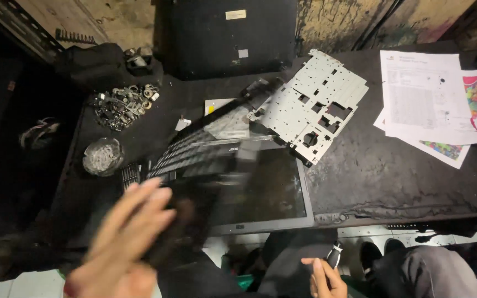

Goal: The person uses a screwdriver to remove screws from the bottom of a disassembled laptop. They then lift the keyboard assembly to inspect the internal components and the underside of the keyboard before placing it back down.

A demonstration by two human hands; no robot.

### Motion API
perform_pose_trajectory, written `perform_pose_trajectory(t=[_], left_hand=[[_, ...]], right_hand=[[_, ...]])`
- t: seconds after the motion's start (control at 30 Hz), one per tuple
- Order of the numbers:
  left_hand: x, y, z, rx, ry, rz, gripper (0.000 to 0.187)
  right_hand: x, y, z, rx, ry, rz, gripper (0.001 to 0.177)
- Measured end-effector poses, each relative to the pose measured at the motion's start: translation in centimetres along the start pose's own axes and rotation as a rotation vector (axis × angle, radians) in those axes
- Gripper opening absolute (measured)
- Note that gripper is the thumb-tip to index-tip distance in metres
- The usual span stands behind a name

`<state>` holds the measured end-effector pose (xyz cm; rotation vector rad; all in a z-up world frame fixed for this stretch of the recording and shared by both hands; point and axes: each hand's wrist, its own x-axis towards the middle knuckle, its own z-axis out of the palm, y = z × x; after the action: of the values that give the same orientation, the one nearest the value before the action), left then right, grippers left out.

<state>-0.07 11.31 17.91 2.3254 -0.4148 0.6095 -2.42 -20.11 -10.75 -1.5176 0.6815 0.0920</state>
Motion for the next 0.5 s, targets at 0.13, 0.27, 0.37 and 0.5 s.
perform_pose_trajectory(t=[0.13, 0.27, 0.37, 0.5], left_hand=[[1.6, 0.2, 5.4, -0.001, 0.023, 0.131, 0.044], [-0.5, -1.4, 8.9, -0.016, -0.111, 0.142, 0.055], [-2.6, -2.5, 11.5, -0.068, -0.219, 0.082, 0.052], [-6.0, -4.3, 15.0, -0.150, -0.448, -0.003, 0.053]], right_hand=[[-0.6, -2.2, 0.1, -0.002, 0.052, 0.068, 0.040], [-0.1, -1.6, -0.6, -0.051, 0.156, 0.007, 0.040], [0.9, 0.5, -1.5, -0.038, 0.142, -0.004, 0.039], [2.5, 4.3, -2.6, -0.030, 0.256, 0.106, 0.025]])
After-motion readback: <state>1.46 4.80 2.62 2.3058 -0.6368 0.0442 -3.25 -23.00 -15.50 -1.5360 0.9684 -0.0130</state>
